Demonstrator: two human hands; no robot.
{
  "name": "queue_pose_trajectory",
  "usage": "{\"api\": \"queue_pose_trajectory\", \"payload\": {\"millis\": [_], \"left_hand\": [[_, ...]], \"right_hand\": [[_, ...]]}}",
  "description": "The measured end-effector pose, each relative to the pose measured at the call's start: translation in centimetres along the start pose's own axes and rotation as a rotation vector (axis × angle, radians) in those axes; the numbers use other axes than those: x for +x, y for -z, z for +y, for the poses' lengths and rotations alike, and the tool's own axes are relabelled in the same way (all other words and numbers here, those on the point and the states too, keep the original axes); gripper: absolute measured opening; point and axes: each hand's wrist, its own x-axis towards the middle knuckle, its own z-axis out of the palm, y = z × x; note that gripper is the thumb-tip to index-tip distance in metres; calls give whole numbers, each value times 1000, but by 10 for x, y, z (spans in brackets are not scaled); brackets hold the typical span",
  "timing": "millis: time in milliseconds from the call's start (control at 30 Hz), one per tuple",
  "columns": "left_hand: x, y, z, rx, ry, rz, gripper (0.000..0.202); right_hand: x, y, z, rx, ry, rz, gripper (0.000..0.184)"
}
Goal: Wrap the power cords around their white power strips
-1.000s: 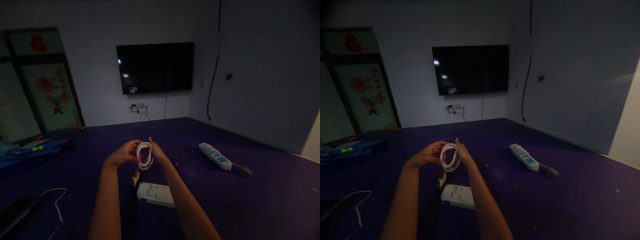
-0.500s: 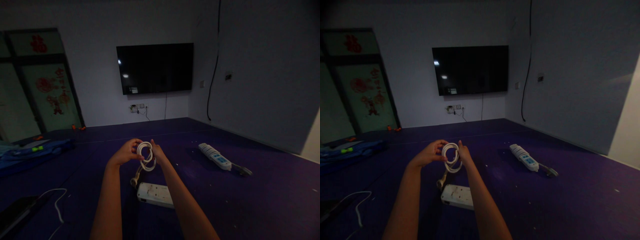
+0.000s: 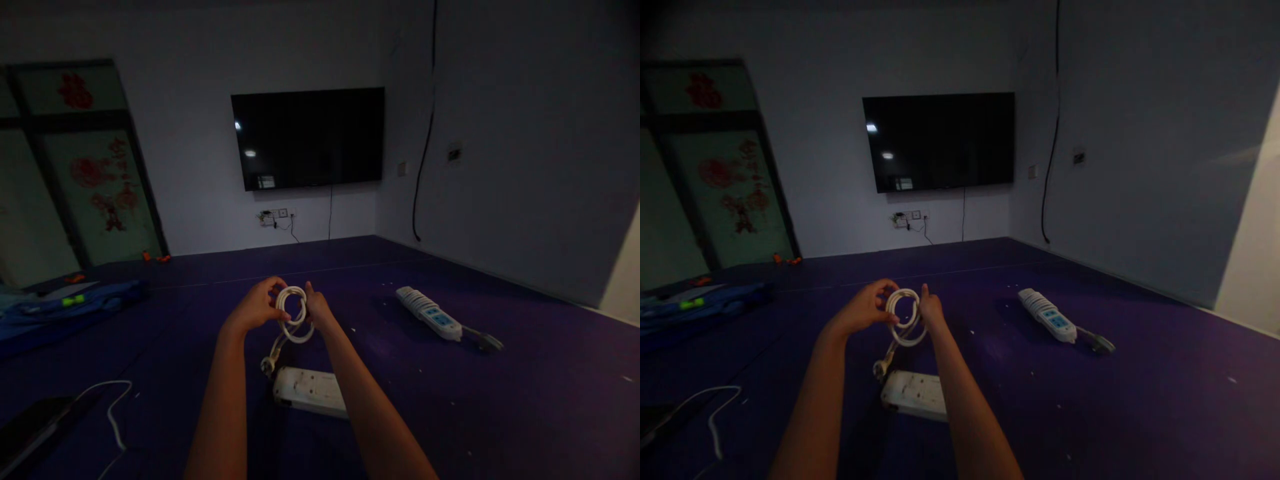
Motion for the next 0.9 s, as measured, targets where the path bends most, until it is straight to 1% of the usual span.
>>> {"api": "queue_pose_trajectory", "payload": {"millis": [200,367,533,667,767,900], "left_hand": [[0,-1,3,55,1,45,53],[0,-1,2,109,-15,92,47],[3,0,-4,180,-55,178,37],[5,2,-8,224,-78,228,35],[7,1,-6,272,-88,299,33],[7,-2,0,377,-88,430,30]], "right_hand": [[2,1,0,-62,-59,59,66],[2,4,1,-111,-70,91,61],[1,4,4,-97,-94,53,62],[1,3,3,-70,-115,35,59],[2,4,2,-83,-127,38,55],[3,8,4,-125,-132,60,43]]}}
